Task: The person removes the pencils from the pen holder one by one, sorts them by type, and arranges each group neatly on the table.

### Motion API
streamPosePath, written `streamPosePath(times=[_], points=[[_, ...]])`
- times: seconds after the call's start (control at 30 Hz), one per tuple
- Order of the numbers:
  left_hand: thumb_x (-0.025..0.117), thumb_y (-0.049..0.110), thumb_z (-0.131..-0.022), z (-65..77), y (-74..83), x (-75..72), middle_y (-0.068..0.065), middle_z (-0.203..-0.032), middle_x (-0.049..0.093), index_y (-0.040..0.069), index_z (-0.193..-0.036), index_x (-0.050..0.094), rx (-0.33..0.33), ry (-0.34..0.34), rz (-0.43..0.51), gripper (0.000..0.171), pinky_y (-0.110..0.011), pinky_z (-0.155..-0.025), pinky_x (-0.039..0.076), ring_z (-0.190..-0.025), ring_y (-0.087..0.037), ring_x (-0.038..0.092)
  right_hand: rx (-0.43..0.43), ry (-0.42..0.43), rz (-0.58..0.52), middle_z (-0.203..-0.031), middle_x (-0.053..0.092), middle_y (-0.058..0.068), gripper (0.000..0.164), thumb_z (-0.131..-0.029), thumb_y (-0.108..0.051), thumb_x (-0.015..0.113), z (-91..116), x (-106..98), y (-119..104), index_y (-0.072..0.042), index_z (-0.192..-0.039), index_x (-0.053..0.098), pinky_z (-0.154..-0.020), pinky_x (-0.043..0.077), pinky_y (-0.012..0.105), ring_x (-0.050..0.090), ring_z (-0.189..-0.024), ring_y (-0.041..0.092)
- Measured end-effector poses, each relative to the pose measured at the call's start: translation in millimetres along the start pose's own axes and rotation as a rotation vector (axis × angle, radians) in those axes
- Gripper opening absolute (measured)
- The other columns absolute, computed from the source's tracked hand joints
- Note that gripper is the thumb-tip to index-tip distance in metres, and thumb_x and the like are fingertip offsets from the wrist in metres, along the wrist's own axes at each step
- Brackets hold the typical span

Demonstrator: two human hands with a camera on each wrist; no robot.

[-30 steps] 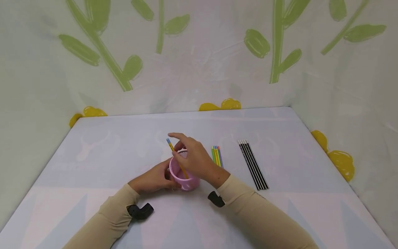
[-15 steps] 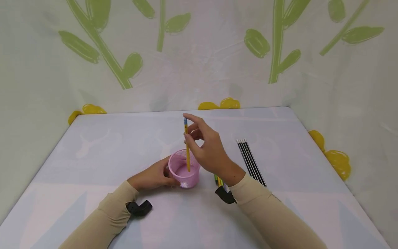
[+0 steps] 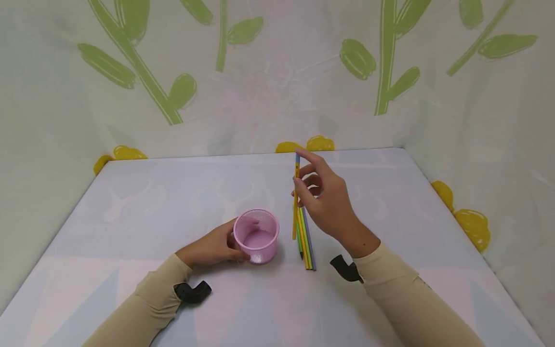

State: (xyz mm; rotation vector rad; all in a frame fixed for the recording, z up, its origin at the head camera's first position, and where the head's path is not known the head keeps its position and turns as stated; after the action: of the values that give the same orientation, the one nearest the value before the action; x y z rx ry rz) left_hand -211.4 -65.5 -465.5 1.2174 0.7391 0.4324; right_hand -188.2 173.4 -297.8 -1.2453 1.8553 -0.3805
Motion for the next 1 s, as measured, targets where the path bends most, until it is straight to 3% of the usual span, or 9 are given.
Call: streamPosePath(times=[0.23,0.37,0.53,0.77,1.0], points=[[0.086,0.021,-0.078,-2.2,-0.1,2.4,-0.008,-0.12,0.063,0.033,-0.147,0.039,0.004,0.001,0.002,0.084,-0.034,-0.073,0.057,-0.078,-0.02,0.068,0.139,-0.076,0.07,-0.098,0.063,0.015,0.056,-0.096,-0.001,0.063,9.8,-6.4,36.8,-0.012,-0.147,0.044,-0.058,0.058,0.024,0.069,-0.072,0.02],[0.086,0.021,-0.078,-3.0,0.8,3.3,-0.008,-0.119,0.063,0.033,-0.147,0.039,0.005,0.001,0.0,0.084,-0.035,-0.073,0.057,-0.078,-0.021,0.069,0.282,-0.158,0.063,-0.102,0.061,0.017,0.055,-0.098,-0.005,0.061,16.1,-5.1,65.3,-0.012,-0.149,0.042,-0.059,0.058,0.026,0.069,-0.072,0.021],[0.086,0.021,-0.078,-3.6,2.2,4.1,-0.007,-0.121,0.063,0.032,-0.147,0.039,0.01,0.001,-0.011,0.084,-0.034,-0.075,0.057,-0.079,-0.02,0.069,0.47,-0.252,0.042,-0.106,0.06,0.02,0.055,-0.098,-0.004,0.059,25.9,1.8,95.0,-0.011,-0.149,0.04,-0.062,0.06,0.036,0.068,-0.068,0.018],[0.085,0.021,-0.079,-1.6,3.0,4.1,-0.008,-0.12,0.063,0.03,-0.149,0.037,0.006,0.0,-0.003,0.086,-0.034,-0.075,0.057,-0.078,-0.02,0.069,0.673,-0.421,0.109,-0.116,0.059,0.023,0.06,-0.098,-0.008,0.058,36.8,17.2,120.7,-0.009,-0.153,0.034,-0.063,0.06,0.032,0.068,-0.067,0.017],[0.085,0.021,-0.079,0.7,2.9,3.2,-0.009,-0.116,0.064,0.029,-0.151,0.035,0.003,-0.002,-0.002,0.087,-0.035,-0.071,0.057,-0.077,-0.021,0.068,0.742,-0.564,0.182,-0.115,0.063,0.023,0.059,-0.098,-0.011,0.059,41.8,29.3,134.5,-0.007,-0.152,0.036,-0.06,0.058,0.03,0.068,-0.061,0.015]])
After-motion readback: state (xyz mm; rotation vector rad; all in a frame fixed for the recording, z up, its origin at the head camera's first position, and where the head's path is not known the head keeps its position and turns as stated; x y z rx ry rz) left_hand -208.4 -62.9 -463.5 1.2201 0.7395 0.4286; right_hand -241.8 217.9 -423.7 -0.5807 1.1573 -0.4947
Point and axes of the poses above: each hand's wrist, its own z-axis away from the middle knuckle, its own x-axis out of the palm, y = z × x, the point moved 5 cm from there along -z, towards the middle knuckle
